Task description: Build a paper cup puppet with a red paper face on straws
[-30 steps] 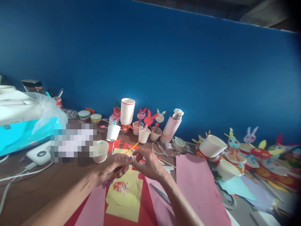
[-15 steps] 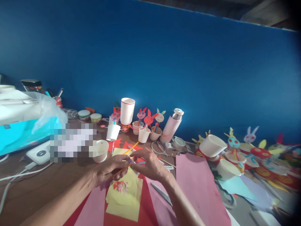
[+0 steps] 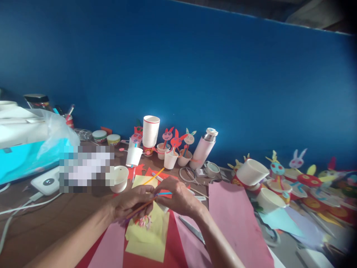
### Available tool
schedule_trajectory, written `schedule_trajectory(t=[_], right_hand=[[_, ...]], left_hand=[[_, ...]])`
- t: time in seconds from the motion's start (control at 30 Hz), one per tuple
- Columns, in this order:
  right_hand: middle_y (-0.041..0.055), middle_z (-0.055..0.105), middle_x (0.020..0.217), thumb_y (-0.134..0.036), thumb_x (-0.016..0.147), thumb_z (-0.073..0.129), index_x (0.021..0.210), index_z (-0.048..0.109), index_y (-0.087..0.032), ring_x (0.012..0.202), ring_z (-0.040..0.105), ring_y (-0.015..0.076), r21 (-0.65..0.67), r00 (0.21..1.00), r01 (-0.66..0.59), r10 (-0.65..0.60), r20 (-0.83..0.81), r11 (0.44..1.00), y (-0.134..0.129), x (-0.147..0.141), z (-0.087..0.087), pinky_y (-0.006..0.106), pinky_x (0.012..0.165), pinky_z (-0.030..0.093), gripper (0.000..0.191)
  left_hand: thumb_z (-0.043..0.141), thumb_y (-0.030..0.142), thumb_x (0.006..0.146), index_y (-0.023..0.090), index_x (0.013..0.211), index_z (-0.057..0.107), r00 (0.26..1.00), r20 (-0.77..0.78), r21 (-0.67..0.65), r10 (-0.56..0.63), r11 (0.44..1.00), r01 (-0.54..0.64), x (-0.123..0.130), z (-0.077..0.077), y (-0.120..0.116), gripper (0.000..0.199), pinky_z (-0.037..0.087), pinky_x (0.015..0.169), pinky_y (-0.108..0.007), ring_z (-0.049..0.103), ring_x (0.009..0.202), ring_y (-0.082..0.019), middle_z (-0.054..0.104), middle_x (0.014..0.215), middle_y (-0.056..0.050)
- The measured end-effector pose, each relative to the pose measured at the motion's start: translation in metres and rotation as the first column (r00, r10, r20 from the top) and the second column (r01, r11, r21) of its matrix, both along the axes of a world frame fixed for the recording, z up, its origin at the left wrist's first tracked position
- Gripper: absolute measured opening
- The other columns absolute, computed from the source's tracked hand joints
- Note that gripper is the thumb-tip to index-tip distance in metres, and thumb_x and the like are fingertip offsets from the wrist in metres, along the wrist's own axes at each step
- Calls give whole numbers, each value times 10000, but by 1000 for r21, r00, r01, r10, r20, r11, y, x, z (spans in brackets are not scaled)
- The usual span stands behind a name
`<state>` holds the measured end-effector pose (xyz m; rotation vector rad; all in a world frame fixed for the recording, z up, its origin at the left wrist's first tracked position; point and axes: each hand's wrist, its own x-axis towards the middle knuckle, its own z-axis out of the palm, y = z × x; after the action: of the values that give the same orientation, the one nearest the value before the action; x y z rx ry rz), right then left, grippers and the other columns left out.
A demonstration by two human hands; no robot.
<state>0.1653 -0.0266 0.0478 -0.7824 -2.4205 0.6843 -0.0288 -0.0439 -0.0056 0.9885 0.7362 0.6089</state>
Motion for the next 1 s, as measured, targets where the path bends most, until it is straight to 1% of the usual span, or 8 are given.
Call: schedule_trajectory(t=[0.13, 0.27, 0.37, 0.47, 0.6, 0.7, 0.8, 1.0], right_hand=[[1, 659, 878, -211, 764, 606, 914, 663, -254, 866, 569, 150, 23, 997, 70, -70, -17, 997, 3, 1, -4, 262, 792, 402, 166], [-8, 659, 844, -219, 736, 637, 873, 666, -256, 871, 554, 164, 47, 990, 140, -140, -4, 989, 6, 2, -9, 270, 787, 392, 145], [8, 664, 830, -260, 752, 621, 836, 663, -229, 885, 554, 178, 42, 984, 178, -178, 4, 983, 7, 0, -12, 272, 786, 389, 98], [6, 665, 837, -306, 770, 593, 855, 642, -218, 826, 575, 160, -38, 969, 248, -248, -2, 968, 10, 0, -12, 246, 731, 399, 131], [-7, 641, 704, -399, 781, 544, 746, 622, -192, 655, 569, 128, -173, 926, 378, -370, 82, 909, 15, 3, -15, 215, 595, 384, 224], [-19, 613, 627, -439, 759, 545, 662, 599, -176, 604, 552, 113, -275, 944, 329, -305, 127, 904, 17, 5, -19, 199, 563, 375, 286], [-31, 625, 666, -379, 729, 580, 689, 599, -180, 625, 558, 101, -363, 966, 259, -241, 96, 895, 15, 3, -23, 178, 561, 378, 203], [-39, 626, 627, -316, 750, 533, 673, 580, -182, 597, 558, 90, -377, 945, 325, -307, 109, 867, 11, -8, -21, 167, 537, 356, 162]], left_hand=[[598, 367, 755, 158, 851, 528, 987, -106, 220, 120, 971, -95, 5, 9, -1, 240, 361, 413, -189, 502, 458, -86, 591, 620, -4], [614, 362, 731, 161, 844, 576, 924, -263, 509, 279, 853, -112, 10, 14, -3, 233, 405, 529, -207, 512, 593, -106, 559, 706, 11], [546, 383, 761, 163, 811, 608, 836, -363, 628, 411, 771, -107, 14, 10, -3, 234, 406, 556, -215, 504, 595, -115, 552, 666, 17], [514, 401, 769, 175, 778, 626, 770, -415, 647, 484, 753, -124, 15, 3, -1, 253, 394, 522, -208, 516, 548, -121, 547, 584, 26], [506, 409, 775, 184, 791, 631, 781, -339, 613, 525, 753, -240, 13, -7, 5, 258, 403, 497, -198, 533, 539, -119, 571, 627, 18], [511, 385, 776, 181, 803, 630, 770, -322, 616, 551, 739, -272, 11, -10, 8, 238, 413, 501, -197, 545, 571, -126, 579, 654, 11], [516, 399, 773, 179, 816, 638, 764, -321, 614, 560, 737, -283, 11, -7, 8, 255, 426, 504, -203, 559, 593, -138, 596, 667, 1], [524, 402, 758, 175, 869, 657, 729, -305, 623, 613, 707, -334, 10, -5, 9, 285, 441, 518, -220, 575, 602, -150, 621, 716, -17]])
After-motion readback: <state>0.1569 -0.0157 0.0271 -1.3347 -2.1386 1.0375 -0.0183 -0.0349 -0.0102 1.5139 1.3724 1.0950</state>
